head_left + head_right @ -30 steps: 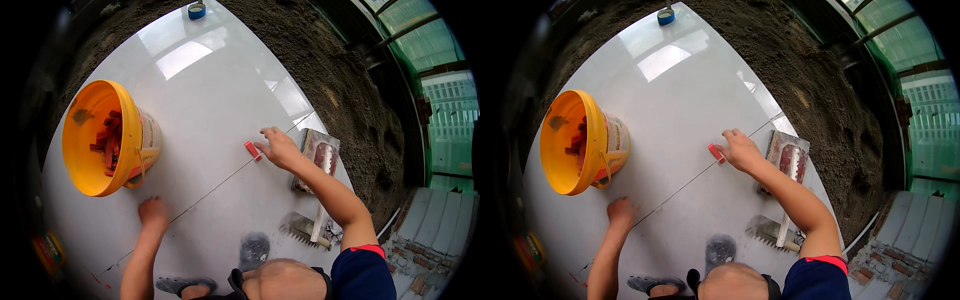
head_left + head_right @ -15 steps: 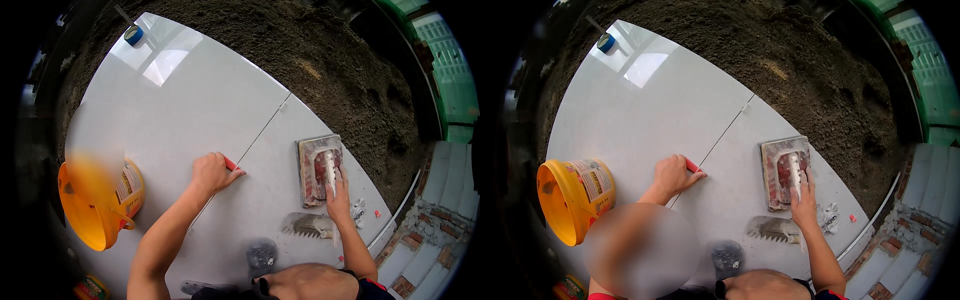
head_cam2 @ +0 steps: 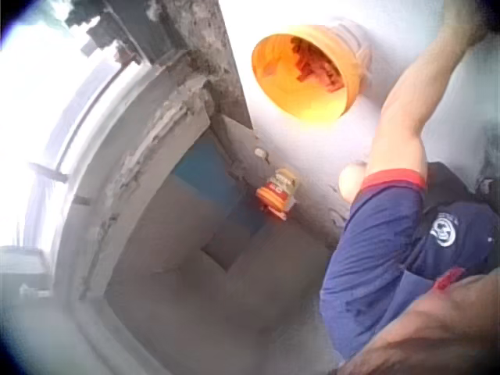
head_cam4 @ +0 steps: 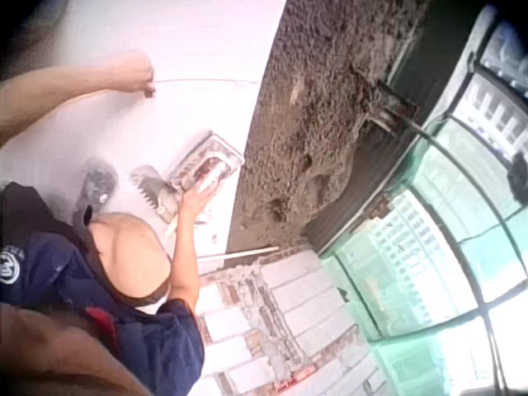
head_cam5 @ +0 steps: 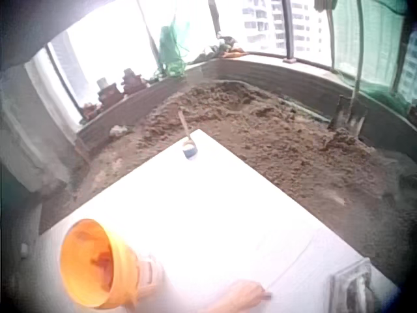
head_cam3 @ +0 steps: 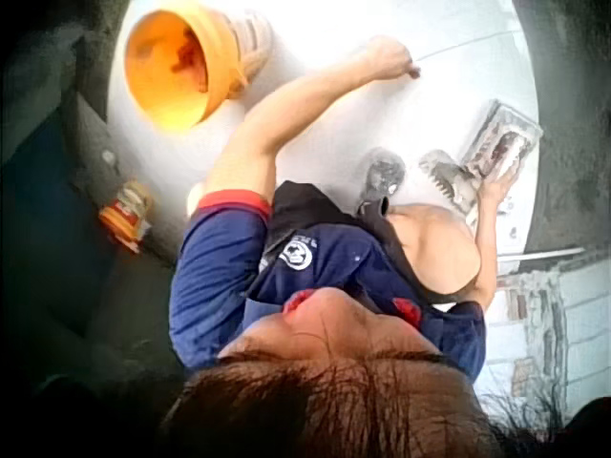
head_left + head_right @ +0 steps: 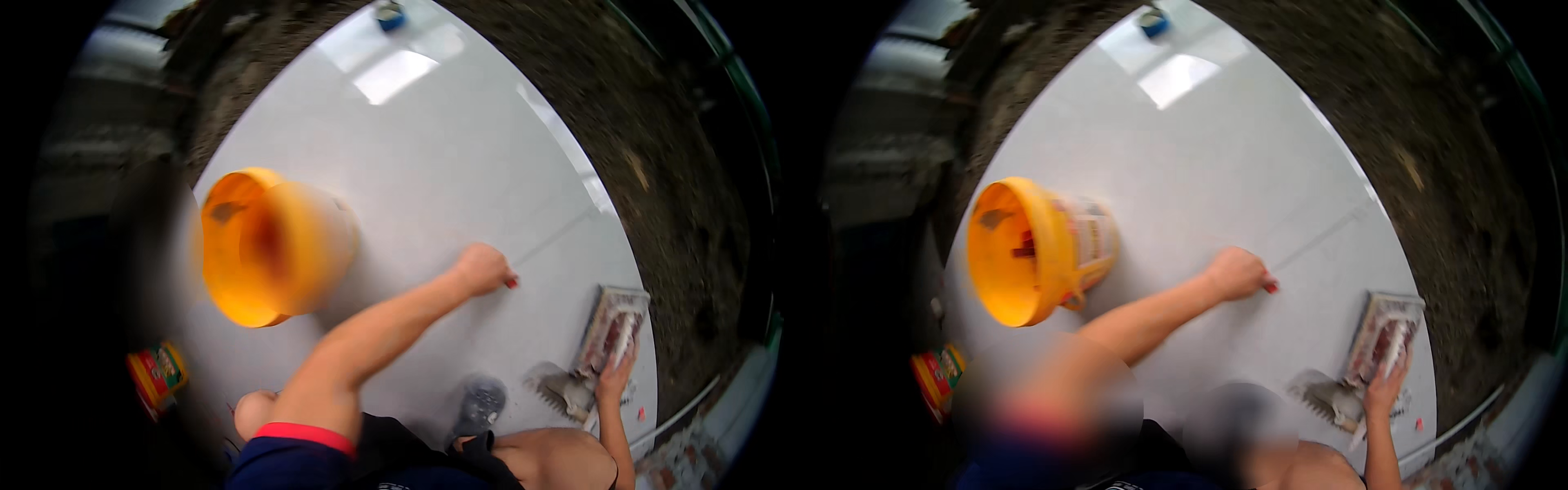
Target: The person lays and levels large white floor tiles on a bed of sand and mortar, using a mallet to tap them into place and inserting red plastic spacers and leveling clips between the tiles.
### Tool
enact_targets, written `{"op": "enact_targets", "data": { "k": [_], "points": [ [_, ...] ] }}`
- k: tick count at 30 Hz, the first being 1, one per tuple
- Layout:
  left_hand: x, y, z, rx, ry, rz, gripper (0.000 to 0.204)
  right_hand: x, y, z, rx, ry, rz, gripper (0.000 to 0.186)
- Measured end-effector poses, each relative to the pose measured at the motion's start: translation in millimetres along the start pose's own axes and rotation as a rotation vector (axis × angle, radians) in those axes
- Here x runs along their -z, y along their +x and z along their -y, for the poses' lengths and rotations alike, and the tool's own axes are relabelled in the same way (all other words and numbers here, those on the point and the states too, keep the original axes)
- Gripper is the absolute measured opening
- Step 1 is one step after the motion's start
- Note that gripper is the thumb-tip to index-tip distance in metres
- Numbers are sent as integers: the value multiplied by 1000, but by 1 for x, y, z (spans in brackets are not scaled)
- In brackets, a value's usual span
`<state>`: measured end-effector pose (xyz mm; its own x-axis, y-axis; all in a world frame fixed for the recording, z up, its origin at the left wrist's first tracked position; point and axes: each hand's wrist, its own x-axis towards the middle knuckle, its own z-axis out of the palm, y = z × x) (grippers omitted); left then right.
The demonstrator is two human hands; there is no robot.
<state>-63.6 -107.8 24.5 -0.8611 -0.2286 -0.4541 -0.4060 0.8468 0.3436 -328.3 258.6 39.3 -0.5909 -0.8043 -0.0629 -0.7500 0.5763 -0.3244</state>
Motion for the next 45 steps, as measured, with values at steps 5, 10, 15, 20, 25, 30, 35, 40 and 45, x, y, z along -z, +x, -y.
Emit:
{"op": "enact_targets", "data": {
  "k": [5, 10, 15, 20, 25, 30, 35, 40, 45],
  "points": [
    [-14, -11, -41, 407, -250, -120, 40, -11, -2, -17, -8, -106, 41, 55],
    [56, -168, -32, -149, -740, -239, 42, -13, -2, -29, -61, -168, 135, 58],
    [111, -299, 108, 304, -1048, -607, 26, -38, -11, -42, -157, -239, 159, 58],
    [76, -284, 186, 893, -337, -203, 44, -38, -18, -50, -140, -185, 69, 55],
    [53, -230, 205, 875, -226, 123, 46, -24, -17, -49, -151, -84, 44, 53],
    [32, -294, 250, 869, -301, -28, 45, -25, 3, -5, -106, -31, 39, 54],
    [93, -288, 181, 1054, -94, -407, 12, 1, 0, -6, -85, -142, -153, 52],
    [179, -297, 82, 844, -394, -960, 12, 5, 27, 72, -44, 507, -122, 46],
    [145, -155, -15, 496, -947, -478, 24, -18, 72, 186, 109, 985, 115, 45]
  ]
}}
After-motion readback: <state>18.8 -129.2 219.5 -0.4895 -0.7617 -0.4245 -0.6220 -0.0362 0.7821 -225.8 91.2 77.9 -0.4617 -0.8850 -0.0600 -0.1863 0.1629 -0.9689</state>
